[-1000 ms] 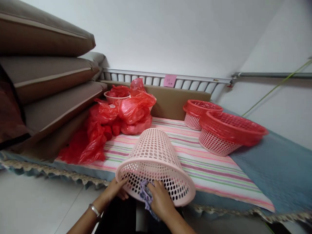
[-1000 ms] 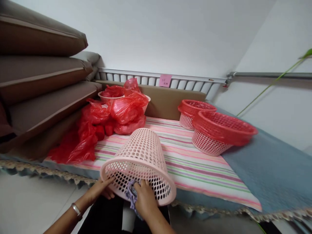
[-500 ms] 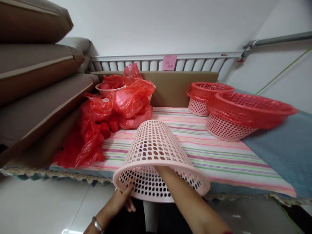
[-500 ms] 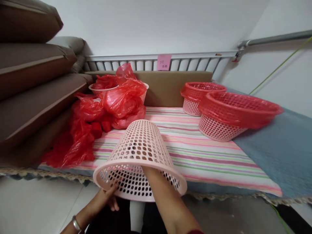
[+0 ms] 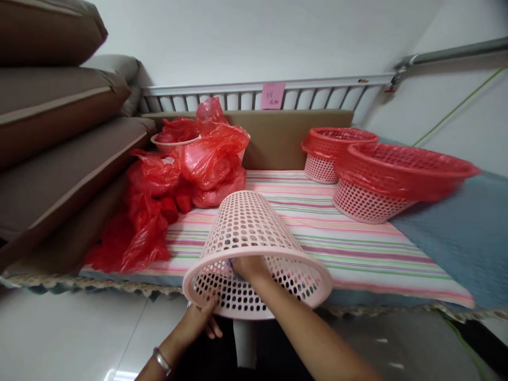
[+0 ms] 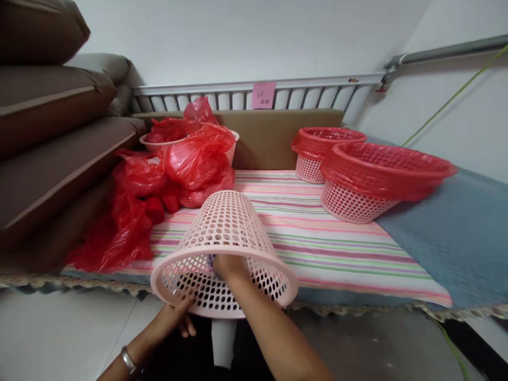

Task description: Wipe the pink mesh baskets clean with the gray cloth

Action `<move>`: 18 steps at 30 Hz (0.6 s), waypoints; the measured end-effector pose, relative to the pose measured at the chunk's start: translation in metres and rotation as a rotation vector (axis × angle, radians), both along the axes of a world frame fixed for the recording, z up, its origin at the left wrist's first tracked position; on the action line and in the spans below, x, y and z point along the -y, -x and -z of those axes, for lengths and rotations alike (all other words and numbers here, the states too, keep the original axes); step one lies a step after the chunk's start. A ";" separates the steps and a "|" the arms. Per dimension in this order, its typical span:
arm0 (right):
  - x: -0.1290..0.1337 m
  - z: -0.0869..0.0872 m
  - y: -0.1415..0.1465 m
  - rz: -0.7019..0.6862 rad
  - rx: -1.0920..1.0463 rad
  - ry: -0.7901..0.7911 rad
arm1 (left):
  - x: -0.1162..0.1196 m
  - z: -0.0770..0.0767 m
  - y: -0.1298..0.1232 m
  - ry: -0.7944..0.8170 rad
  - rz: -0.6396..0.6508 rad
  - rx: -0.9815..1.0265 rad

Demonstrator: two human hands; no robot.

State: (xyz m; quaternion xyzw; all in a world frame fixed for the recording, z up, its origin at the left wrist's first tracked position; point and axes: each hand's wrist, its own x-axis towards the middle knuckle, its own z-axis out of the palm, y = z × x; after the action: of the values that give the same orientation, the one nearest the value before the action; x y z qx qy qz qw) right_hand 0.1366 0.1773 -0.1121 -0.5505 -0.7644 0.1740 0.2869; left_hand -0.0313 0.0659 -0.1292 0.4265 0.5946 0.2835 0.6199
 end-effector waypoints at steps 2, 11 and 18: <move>0.037 0.006 0.000 -0.053 0.116 -0.015 | 0.000 0.002 0.000 -0.011 -0.004 -0.002; 0.131 0.008 -0.020 -0.092 -0.071 0.152 | -0.003 0.000 -0.002 -0.044 0.017 -0.034; 0.063 0.013 0.008 -0.004 -0.171 -0.033 | -0.006 -0.004 0.000 0.002 0.085 -0.002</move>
State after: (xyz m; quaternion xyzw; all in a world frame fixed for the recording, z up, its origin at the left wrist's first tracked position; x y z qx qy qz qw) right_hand 0.1287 0.1145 -0.1255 -0.5273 -0.7409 0.2085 0.3599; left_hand -0.0315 0.0714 -0.1248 0.4509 0.5768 0.2559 0.6313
